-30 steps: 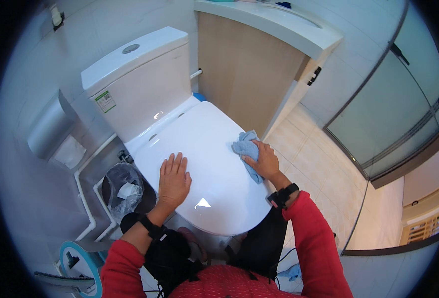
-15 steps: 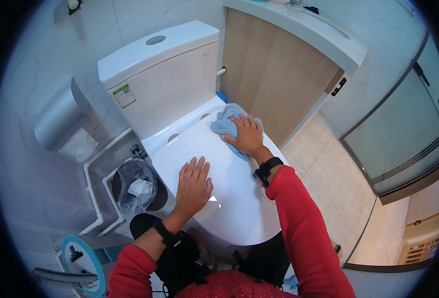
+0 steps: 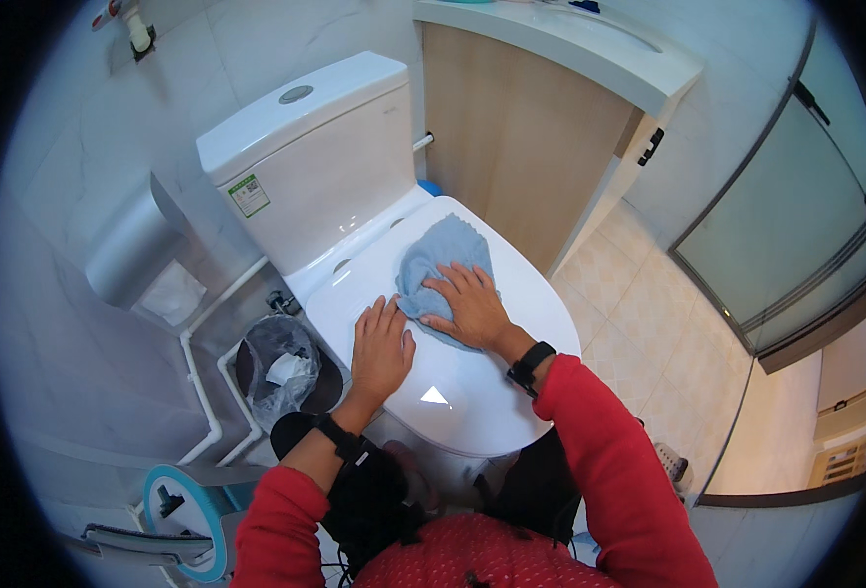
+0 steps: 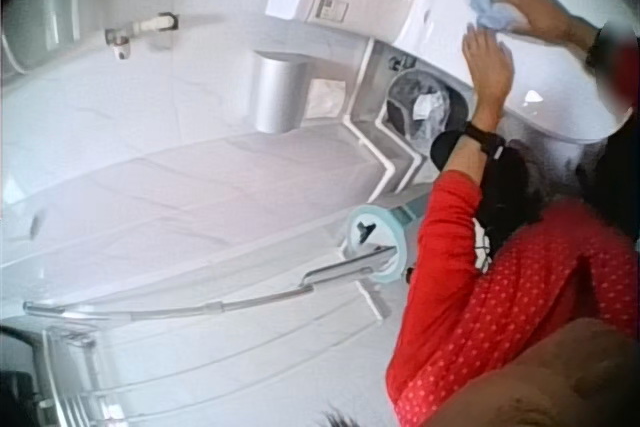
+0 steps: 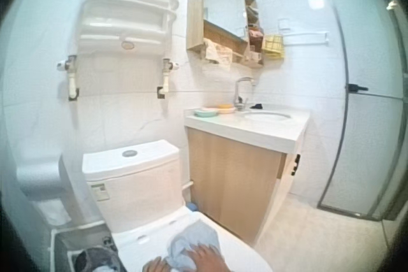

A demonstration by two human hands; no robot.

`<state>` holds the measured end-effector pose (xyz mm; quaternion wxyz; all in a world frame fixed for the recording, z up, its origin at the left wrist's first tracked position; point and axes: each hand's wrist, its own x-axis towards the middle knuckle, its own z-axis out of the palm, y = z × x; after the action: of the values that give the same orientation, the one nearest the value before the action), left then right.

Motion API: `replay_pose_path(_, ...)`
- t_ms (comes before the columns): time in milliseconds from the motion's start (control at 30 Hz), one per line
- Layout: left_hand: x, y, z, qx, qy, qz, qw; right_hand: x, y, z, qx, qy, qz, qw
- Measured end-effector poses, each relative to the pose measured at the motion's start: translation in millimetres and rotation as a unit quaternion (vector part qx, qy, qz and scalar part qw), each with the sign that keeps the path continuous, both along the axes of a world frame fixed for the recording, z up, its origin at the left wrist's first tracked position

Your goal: The person wipes the closed toilet seat and lid with a blue cloth, then briefly lifts the lid to wipe the underside before closing it again and continuing to wipe the top surface.

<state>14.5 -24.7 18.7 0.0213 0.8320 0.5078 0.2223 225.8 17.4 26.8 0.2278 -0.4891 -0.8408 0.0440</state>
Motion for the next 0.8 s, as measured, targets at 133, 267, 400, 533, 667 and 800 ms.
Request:
replay_pose_path(133,0.1,-2.6,-1.0,0.020,-0.006,-0.003,1.000,5.4,-49.3,2.7,0.016,0.021,-0.010,1.000)
replay_pose_path(267,1.9,-3.3,-1.2,0.011,-0.024,-0.001,1.000,3.7,-95.8,13.8,-0.063,0.021,-0.044,0.997)
replay_pose_path(400,0.0,-5.6,-3.7,0.039,-0.023,-0.004,0.999,8.9,-120.2,26.3,-0.197,0.173,-0.043,0.964)
replay_pose_path(533,1.3,-4.9,-8.5,0.041,-0.026,0.004,0.999,49.9,-107.3,36.4,-0.367,0.415,-0.074,0.829)
replay_pose_path(667,3.0,-3.6,-11.9,0.050,-0.016,0.016,0.999,71.5,-92.5,23.6,-0.093,0.151,-0.216,0.960)
replay_pose_path(800,1.9,-2.4,-14.0,0.056,-0.005,0.021,0.998,61.1,-98.8,3.0,-0.028,-0.045,-0.170,0.984)
